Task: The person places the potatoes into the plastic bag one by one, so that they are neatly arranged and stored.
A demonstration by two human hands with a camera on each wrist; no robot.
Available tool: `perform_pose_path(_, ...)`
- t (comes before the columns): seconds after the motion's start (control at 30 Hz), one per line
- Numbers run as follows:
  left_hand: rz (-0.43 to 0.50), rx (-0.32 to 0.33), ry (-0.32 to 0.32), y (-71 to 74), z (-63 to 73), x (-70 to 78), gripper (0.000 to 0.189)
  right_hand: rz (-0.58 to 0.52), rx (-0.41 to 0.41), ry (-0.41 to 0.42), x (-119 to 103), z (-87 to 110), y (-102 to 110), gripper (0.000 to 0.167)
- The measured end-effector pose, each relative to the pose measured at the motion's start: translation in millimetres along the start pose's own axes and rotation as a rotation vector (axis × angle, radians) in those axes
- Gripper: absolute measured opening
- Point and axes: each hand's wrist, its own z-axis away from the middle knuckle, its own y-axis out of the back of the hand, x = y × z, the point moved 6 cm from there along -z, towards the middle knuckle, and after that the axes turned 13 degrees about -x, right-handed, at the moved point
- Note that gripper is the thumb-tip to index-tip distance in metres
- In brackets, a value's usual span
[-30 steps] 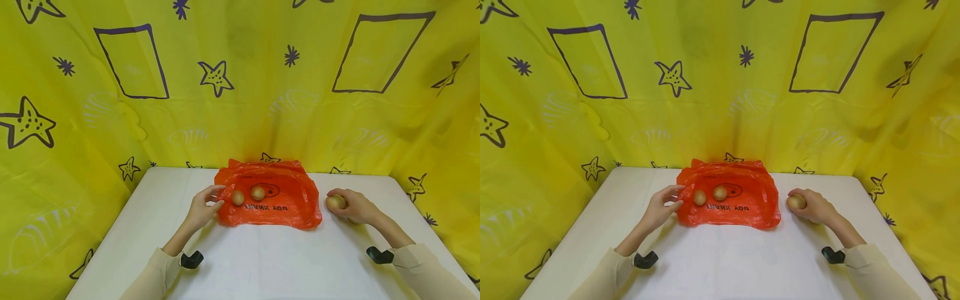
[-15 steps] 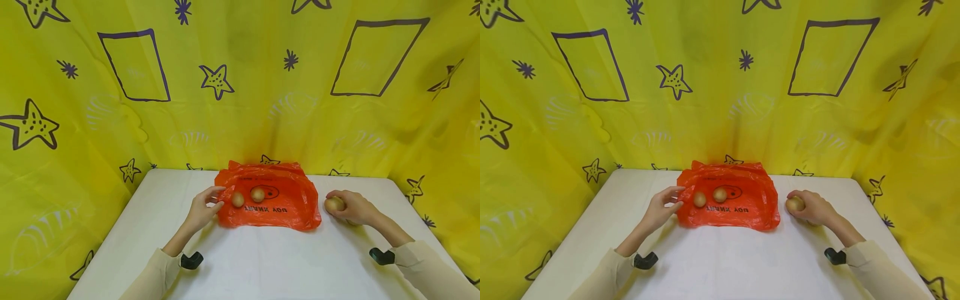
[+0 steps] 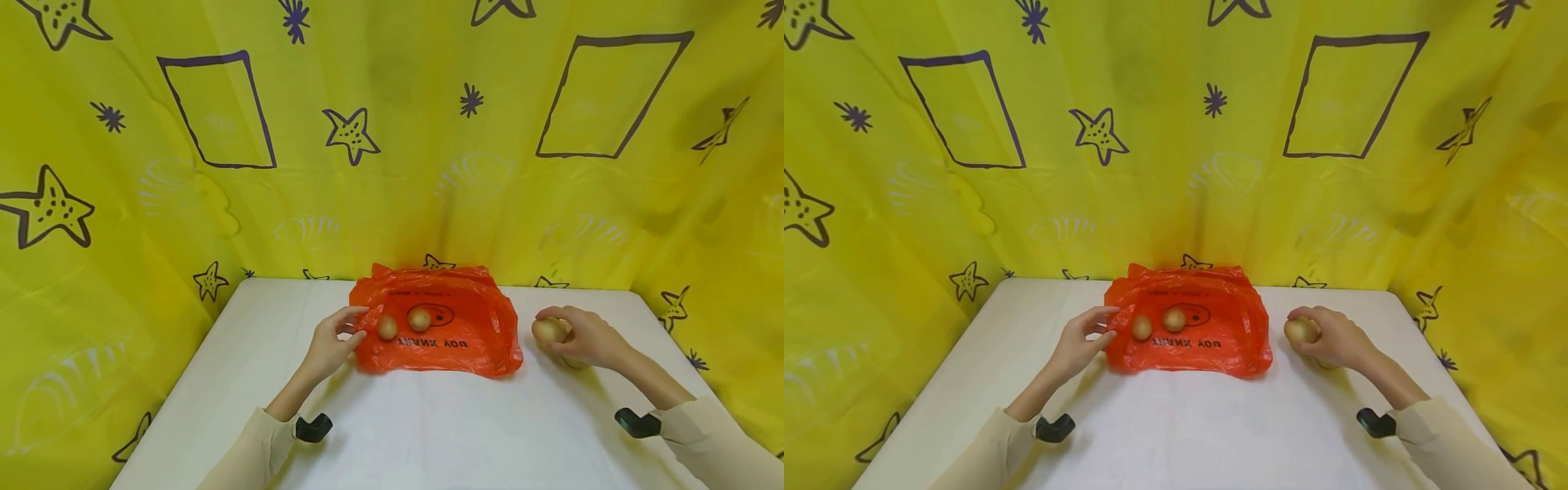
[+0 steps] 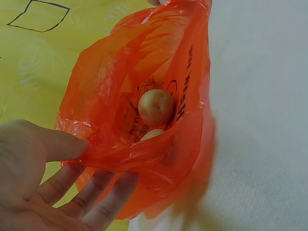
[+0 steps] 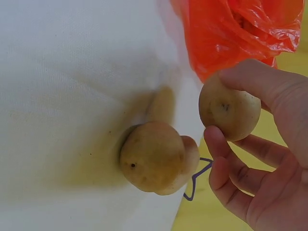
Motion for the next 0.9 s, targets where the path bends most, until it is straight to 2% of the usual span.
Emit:
perform_pose_path(0.2, -0.001, 0.001, 0.001, 0.4, -1.4, -1.7, 0.039, -0.015, 0.017, 0.019, -3, 6.7, 4, 0.048)
perform_pose_path(0.5, 0.005, 0.0, 0.009, 1.3, -1.3, -0.3, 0.039, 0.0, 0.124, 0.092, -13, 19.0, 11, 0.05)
perform_pose_path(0.9, 0.014, -0.001, 0.011, 2.0, 0.1, 0.5, 0.039, -0.041, 0.188, 0.133, -28, 32.4, 15, 0.053)
